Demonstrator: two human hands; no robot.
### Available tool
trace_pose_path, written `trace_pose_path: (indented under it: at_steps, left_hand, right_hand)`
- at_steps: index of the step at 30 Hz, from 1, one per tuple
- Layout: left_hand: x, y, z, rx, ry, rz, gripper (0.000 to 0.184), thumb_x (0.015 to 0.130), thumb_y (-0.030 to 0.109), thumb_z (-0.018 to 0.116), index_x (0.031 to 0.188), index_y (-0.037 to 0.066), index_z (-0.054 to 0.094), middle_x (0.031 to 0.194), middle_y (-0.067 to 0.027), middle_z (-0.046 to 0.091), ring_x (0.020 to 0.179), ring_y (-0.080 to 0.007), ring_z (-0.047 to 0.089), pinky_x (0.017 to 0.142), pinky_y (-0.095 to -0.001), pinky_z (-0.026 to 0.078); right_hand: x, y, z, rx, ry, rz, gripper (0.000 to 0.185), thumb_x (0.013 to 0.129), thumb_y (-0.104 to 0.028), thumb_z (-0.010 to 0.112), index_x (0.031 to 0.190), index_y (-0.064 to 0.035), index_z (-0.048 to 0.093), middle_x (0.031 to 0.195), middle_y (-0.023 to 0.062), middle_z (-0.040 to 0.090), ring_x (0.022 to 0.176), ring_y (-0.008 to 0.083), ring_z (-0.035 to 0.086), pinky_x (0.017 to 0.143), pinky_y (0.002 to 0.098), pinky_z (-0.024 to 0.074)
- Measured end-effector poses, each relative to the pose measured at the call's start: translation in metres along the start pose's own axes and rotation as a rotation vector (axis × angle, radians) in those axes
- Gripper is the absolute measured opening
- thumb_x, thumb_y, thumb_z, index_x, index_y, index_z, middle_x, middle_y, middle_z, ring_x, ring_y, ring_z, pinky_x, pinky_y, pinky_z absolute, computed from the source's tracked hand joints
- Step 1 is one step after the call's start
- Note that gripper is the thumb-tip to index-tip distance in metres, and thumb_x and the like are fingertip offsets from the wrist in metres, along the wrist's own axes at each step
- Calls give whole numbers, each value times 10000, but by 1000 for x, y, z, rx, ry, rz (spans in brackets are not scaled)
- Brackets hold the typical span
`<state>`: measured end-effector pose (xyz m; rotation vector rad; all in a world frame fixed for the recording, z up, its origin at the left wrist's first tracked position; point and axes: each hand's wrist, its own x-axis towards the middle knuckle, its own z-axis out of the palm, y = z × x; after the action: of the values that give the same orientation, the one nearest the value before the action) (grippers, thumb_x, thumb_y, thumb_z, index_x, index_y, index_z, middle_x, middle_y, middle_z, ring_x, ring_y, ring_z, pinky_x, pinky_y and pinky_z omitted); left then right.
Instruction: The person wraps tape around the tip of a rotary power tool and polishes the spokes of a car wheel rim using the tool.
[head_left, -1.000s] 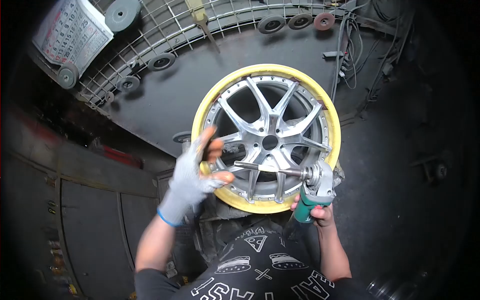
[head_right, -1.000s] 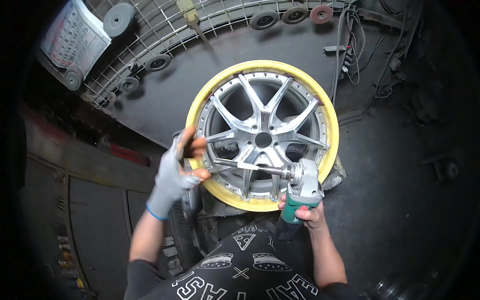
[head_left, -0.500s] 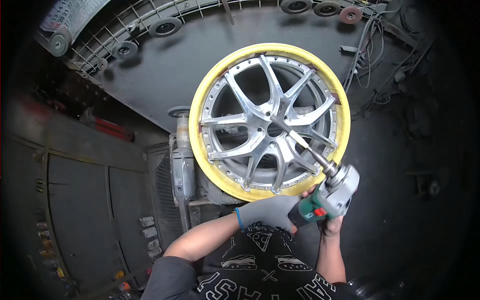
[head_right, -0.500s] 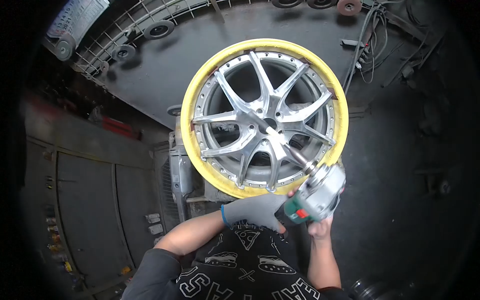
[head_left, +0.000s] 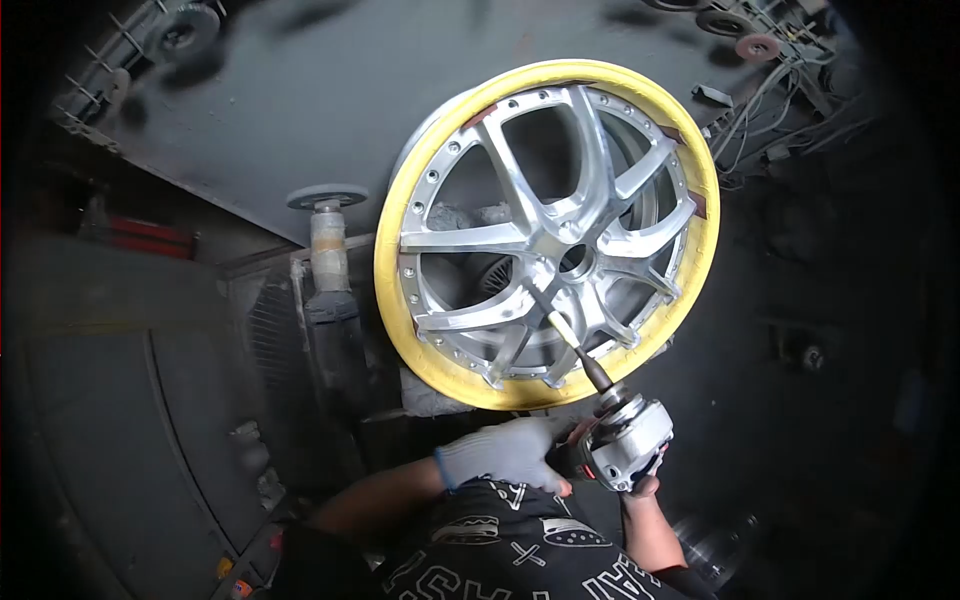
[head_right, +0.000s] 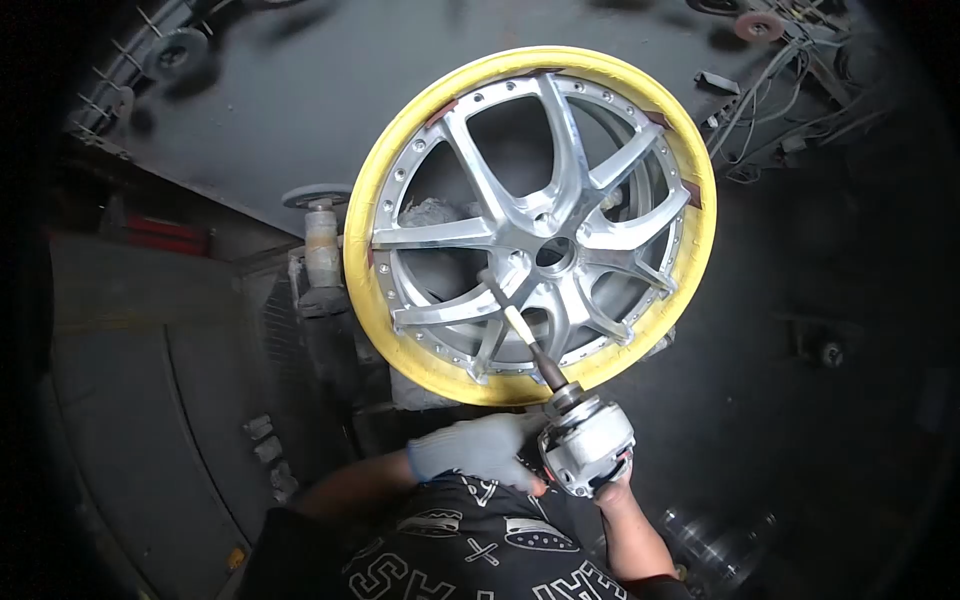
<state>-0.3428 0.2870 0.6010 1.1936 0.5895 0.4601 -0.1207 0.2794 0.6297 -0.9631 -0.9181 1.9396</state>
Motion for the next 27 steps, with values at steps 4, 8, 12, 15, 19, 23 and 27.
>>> trace_pose_path:
  at_steps: [4,8,12,15,19,23,27]
  left_hand:
    - [-42,32,-17,-902,48,68,976,768,208,824,1527,107,218,1165,-113,571,684,-101,583,601,-230,495]
    - [-41,38,-30,-1050,-96,79,1120,681,312,906,1544,135,213,1108,-15,516,693,-40,483,534,-176,400]
    - [-31,39,-31,-1172,-74,187,1129,633,323,931,1526,140,264,1064,11,504,732,-39,479,540,-181,396]
    - [-16,22,-29,-1128,-68,80,1061,623,275,935,1487,136,334,1061,15,495,736,-39,481,542,-178,393]
    - [4,22,-34,-1162,-55,108,929,630,246,909,1411,126,420,1049,19,496,787,-43,483,582,-186,405]
    - [4,37,-42,-1200,-23,56,896,637,244,882,1403,111,437,1046,25,496,851,-44,480,644,-194,420]
    - [11,33,-35,-1222,29,84,882,637,208,867,1403,100,444,1099,3,503,895,-66,496,689,-212,445]
  right_hand:
    - [14,-25,42,-484,96,-51,1256,489,-968,567,1135,109,573,1043,168,681,930,244,687,849,347,542]
    - [24,-33,60,-801,15,13,1294,527,-1029,371,1096,110,603,940,136,702,837,218,699,781,322,544]
    - [34,-27,69,-798,73,64,1326,587,-1028,227,1170,106,591,980,160,692,900,244,683,844,348,521]
    - [40,-21,65,-774,131,81,1307,639,-1008,200,1185,117,582,1047,189,678,974,268,668,907,359,503]
    - [47,-20,56,-735,179,79,1279,670,-988,231,1202,127,562,1101,198,662,1010,271,660,926,365,497]
    - [49,-24,50,-697,189,117,1272,671,-985,258,1220,125,545,1088,186,670,995,260,667,917,362,502]
    - [49,-24,46,-711,205,120,1276,659,-991,267,1227,118,543,1064,176,682,974,251,674,905,356,509]
